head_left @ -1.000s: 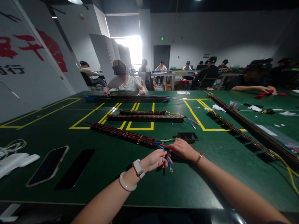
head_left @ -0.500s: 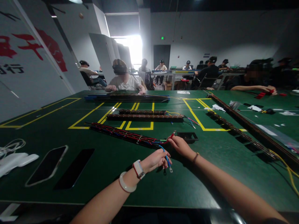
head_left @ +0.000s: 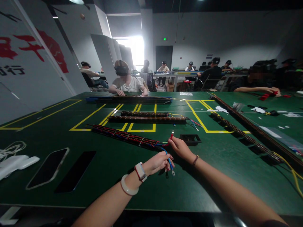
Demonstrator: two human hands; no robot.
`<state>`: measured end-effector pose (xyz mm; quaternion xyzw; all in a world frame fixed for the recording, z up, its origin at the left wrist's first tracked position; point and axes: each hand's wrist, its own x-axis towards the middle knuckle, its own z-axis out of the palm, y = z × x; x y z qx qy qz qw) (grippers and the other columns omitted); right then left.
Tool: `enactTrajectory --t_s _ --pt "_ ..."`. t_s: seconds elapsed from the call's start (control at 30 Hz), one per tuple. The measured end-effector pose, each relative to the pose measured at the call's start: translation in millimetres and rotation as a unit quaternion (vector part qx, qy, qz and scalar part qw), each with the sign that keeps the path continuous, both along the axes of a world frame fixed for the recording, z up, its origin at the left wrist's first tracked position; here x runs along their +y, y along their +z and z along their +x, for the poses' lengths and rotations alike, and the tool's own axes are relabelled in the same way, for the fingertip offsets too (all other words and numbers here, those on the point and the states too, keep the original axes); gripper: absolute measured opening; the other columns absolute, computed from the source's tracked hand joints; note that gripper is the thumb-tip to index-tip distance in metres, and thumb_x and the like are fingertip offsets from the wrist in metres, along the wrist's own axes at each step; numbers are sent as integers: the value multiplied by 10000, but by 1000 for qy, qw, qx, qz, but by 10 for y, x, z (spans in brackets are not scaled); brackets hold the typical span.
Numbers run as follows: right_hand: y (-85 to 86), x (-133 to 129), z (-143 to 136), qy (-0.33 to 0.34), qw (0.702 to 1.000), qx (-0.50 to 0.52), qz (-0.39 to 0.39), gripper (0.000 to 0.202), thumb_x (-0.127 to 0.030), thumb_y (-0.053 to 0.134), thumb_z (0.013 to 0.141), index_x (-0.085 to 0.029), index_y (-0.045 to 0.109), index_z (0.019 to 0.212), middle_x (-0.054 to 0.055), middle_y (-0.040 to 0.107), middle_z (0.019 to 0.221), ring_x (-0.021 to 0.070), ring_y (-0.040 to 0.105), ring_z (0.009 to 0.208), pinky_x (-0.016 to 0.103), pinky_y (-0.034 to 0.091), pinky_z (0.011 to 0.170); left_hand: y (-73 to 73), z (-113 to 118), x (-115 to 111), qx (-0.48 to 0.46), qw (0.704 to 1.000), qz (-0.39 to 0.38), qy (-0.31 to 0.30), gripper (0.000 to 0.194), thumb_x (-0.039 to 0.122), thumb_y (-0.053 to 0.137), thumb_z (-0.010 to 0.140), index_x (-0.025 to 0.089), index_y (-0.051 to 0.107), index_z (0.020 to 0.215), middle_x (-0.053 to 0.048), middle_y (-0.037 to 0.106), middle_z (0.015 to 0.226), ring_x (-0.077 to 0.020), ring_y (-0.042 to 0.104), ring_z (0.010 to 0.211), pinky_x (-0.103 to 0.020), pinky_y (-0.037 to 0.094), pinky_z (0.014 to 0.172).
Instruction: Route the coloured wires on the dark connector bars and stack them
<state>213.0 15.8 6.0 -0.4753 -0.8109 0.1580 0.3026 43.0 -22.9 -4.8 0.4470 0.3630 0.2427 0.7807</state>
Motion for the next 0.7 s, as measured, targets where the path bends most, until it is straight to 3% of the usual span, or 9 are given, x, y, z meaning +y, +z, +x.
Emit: enactTrajectory --t_s 0.2,0.7 --pt "-105 -66 72 21 998 40 39 285 -301 376 955 -176 631 924 81 689 893 199 631 828 309 470 782 -52 -4 18 -37 999 1 -1 221 339 572 895 148 467 856 -74 678 758 -75 558 481 -194 401 484" --pt "-107 -109 58 31 997 41 64 270 -270 382 944 -172 629 895 80 685 856 192 624 787 308 472 749 50 -30 -7 -18 1000 -22 8 156 245 549 904 151 426 920 -52 685 762 -70 584 500 -193 423 501"
